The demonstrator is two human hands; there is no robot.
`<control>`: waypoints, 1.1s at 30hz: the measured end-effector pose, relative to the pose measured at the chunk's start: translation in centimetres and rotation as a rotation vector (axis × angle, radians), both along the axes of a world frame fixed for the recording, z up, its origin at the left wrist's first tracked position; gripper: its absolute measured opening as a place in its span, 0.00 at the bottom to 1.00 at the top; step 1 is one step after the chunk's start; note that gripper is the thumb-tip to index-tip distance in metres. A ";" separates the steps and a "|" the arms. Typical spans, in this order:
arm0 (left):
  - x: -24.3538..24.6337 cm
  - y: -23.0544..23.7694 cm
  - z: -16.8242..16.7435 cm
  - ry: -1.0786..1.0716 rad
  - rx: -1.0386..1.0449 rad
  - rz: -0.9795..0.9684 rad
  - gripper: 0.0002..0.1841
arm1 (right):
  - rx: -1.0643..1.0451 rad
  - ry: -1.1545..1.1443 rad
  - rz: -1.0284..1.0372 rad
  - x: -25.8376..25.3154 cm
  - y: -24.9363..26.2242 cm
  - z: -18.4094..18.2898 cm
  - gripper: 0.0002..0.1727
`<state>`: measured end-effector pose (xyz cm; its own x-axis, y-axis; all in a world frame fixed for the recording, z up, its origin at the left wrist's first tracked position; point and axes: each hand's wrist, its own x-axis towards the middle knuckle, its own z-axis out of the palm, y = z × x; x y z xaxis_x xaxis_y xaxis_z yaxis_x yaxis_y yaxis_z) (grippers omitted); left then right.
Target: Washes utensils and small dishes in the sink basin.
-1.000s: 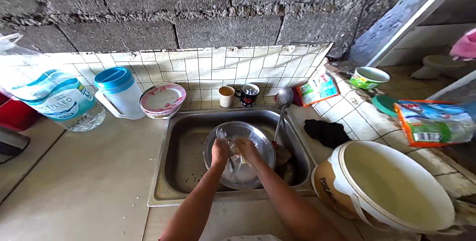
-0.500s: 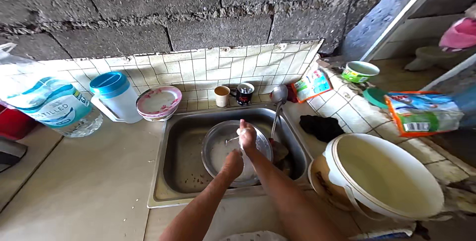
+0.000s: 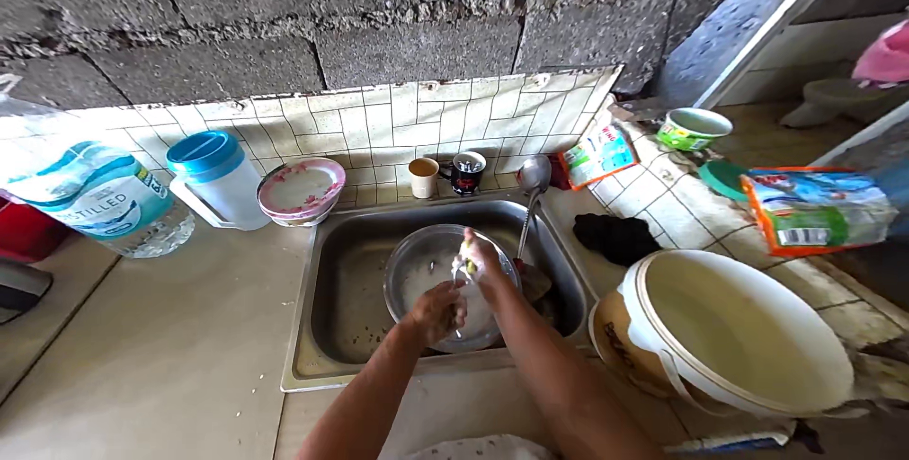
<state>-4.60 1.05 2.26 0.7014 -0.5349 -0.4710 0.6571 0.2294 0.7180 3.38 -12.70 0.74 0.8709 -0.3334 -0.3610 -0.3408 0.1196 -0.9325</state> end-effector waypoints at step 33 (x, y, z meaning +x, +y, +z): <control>2.8 3.6 -1.8 -0.110 0.614 0.153 0.14 | -0.751 0.494 0.690 3.4 2.2 -7.8 0.27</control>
<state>-1.82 4.62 0.43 0.8101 -0.0804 -0.5808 0.5647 -0.1593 0.8098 6.81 -10.50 -7.03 0.7702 -0.1149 -0.6274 -0.4681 -0.7700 -0.4336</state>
